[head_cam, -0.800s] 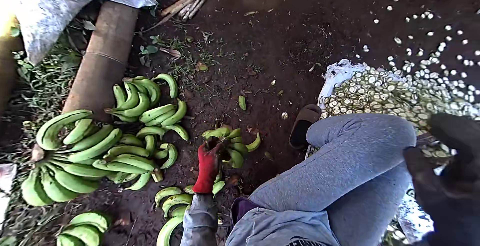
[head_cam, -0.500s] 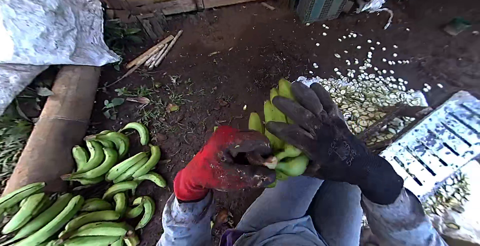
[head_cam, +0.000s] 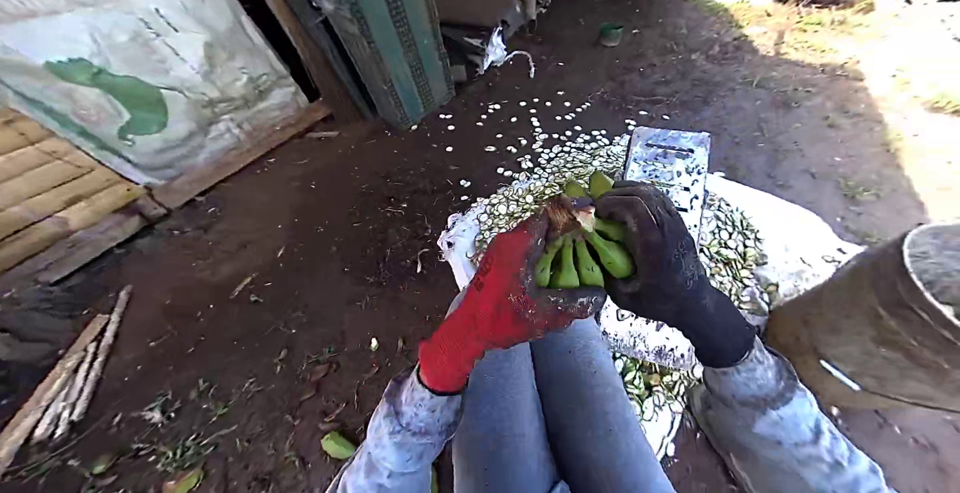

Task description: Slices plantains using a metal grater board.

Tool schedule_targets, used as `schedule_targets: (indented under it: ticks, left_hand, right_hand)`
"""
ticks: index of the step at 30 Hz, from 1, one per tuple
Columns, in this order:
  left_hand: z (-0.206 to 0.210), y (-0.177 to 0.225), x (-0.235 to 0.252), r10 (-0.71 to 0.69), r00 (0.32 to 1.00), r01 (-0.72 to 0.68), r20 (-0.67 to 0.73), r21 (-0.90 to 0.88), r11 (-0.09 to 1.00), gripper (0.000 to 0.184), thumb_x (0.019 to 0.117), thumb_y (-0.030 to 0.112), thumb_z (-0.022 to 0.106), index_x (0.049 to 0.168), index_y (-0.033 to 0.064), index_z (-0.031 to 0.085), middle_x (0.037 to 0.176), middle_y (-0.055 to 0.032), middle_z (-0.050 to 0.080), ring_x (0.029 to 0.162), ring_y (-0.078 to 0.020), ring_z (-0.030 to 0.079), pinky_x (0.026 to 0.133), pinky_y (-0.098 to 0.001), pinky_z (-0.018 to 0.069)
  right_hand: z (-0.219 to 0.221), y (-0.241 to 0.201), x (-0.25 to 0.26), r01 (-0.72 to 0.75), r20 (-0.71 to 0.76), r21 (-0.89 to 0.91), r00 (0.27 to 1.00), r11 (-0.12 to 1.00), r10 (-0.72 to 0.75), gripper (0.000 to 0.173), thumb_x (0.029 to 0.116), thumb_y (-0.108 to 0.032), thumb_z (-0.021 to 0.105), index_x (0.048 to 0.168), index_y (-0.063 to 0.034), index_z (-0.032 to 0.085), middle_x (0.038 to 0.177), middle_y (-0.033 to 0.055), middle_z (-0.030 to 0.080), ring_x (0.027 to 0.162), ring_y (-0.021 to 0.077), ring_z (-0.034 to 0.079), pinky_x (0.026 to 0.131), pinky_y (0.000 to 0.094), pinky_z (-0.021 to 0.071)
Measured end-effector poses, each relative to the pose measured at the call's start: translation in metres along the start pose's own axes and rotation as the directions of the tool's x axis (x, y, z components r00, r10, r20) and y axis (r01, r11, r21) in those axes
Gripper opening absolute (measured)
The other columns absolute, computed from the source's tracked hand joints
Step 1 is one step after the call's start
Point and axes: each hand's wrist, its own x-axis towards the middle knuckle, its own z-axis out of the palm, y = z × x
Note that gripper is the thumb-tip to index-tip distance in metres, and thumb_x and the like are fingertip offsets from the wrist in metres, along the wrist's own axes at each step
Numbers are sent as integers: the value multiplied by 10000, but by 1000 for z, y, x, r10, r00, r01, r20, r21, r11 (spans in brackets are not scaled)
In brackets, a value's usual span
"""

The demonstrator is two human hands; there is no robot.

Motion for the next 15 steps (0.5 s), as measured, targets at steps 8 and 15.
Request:
schedule_targets:
  ticks: [8, 15]
  left_hand:
    - [97, -30, 61, -340, 905, 424, 254, -531, 733, 415, 916, 203, 749, 1303, 107, 635, 1022, -52, 722, 810, -113, 678, 690, -292, 584]
    - [179, -77, 60, -418, 795, 604, 440, -511, 611, 457, 915, 220, 756, 1338, 110, 622, 1075, -67, 713, 873, -133, 671, 767, -324, 578]
  right_hand:
    - [-34, 90, -57, -449, 221, 477, 893, 755, 391, 953, 698, -82, 809, 1542, -77, 366, 1517, 122, 468, 1281, 219, 560, 1008, 368, 543]
    - [-26, 139, -136, -648, 507, 407, 747, 644, 431, 1212, 496, -130, 978, 1555, -64, 393, 1632, 144, 336, 1495, 278, 334, 1215, 445, 335]
